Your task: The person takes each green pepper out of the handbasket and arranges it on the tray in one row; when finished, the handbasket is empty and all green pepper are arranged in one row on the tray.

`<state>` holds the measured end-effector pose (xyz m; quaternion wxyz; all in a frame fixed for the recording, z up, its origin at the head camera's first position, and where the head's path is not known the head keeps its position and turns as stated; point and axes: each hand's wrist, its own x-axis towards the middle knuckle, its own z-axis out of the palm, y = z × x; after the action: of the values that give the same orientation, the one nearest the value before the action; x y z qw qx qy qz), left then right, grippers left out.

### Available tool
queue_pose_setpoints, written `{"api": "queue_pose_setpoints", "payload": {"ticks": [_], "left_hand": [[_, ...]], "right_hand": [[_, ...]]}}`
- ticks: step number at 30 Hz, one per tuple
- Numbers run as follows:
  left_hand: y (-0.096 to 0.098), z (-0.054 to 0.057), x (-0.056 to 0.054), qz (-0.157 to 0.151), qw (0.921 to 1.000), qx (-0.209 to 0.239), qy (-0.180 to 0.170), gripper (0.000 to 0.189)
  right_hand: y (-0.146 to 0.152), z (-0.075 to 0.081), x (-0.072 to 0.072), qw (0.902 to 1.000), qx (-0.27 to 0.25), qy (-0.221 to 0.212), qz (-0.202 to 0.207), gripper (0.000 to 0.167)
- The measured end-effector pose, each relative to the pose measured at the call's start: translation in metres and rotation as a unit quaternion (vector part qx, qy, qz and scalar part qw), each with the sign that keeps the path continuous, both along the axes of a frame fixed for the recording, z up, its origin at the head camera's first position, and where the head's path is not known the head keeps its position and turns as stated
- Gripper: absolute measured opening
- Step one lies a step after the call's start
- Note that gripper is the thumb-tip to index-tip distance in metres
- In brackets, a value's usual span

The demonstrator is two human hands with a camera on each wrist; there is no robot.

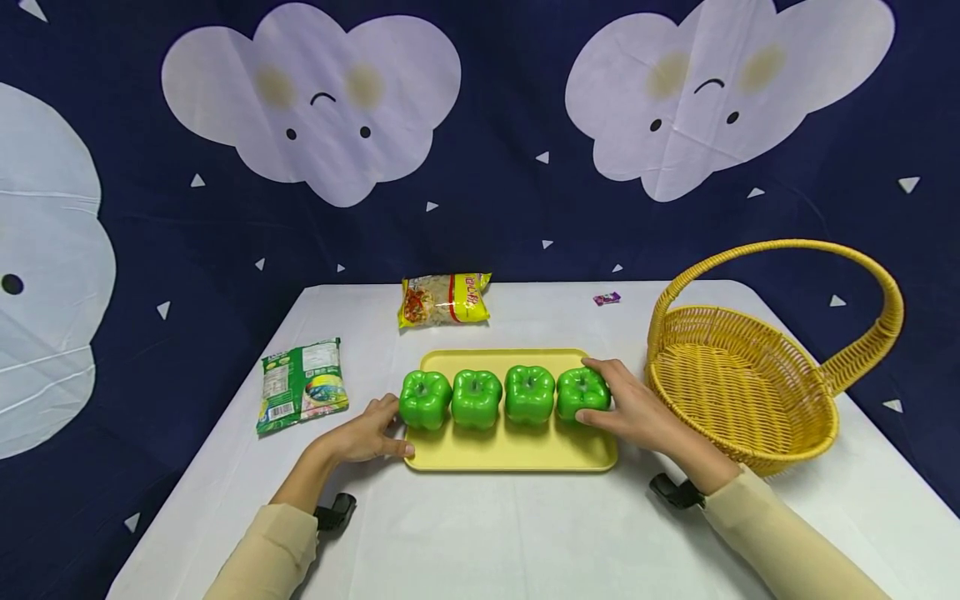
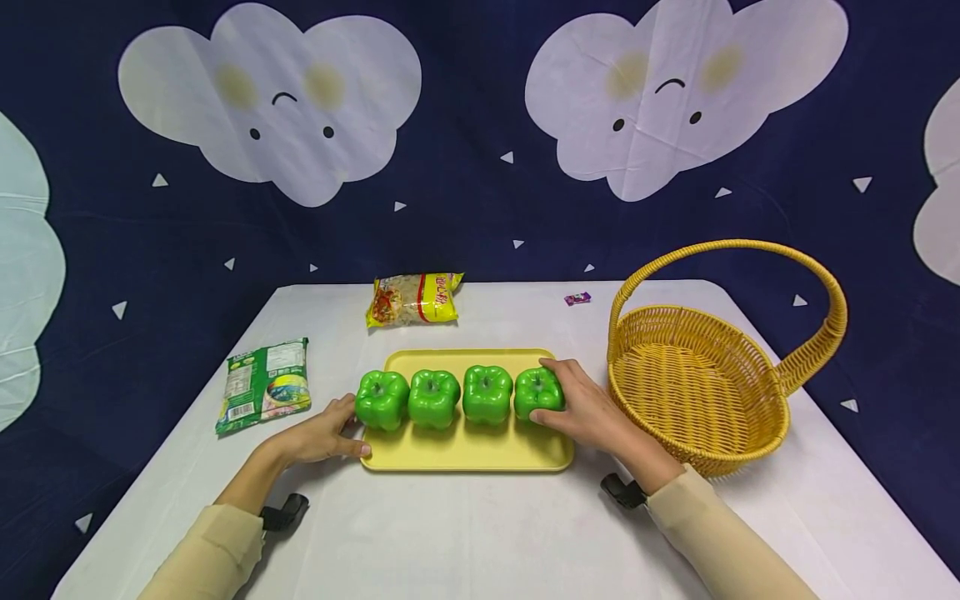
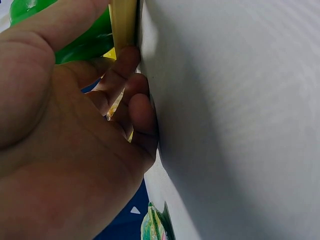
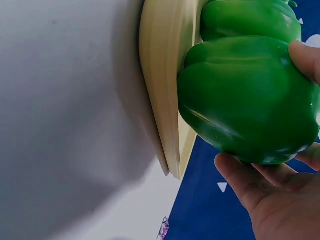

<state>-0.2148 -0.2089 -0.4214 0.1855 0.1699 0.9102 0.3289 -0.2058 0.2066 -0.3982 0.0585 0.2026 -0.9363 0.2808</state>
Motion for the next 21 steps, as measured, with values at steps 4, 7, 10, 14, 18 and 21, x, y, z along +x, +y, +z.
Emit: {"api": "queue_pose_setpoints", "payload": {"ticks": [4,7,10,14,18,21], "left_hand": [[0.0000,-0.0004,-0.0003,-0.001,1.0000,0.000,0.002,0.080],[0.0001,-0.0006,0.0002,-0.004,0.9999,0.003,0.009,0.079],[0.0001,-0.0003,0.0010,-0.011,0.9997,0.004,0.020,0.077],[-0.0005,-0.0003,0.0015,-0.009,0.9997,0.004,0.020,0.076],[-0.0008,-0.0011,0.0012,-0.006,0.9999,0.006,0.014,0.077],[-0.0006,-0.0014,0.0002,-0.005,0.9999,0.004,0.012,0.078]], "right_hand": [[0.0007,-0.0019,-0.0010,1.0000,0.001,0.005,0.002,0.081],[0.0014,-0.0029,-0.0016,0.9999,0.000,0.009,0.004,0.081],[0.0014,-0.0032,-0.0019,1.0000,0.000,0.008,0.003,0.081],[0.0011,-0.0032,-0.0019,1.0000,-0.001,0.001,0.002,0.081],[0.0007,-0.0031,-0.0018,1.0000,-0.001,-0.003,0.005,0.083],[0.0005,-0.0028,-0.0018,1.0000,-0.004,-0.003,0.006,0.084]]}}
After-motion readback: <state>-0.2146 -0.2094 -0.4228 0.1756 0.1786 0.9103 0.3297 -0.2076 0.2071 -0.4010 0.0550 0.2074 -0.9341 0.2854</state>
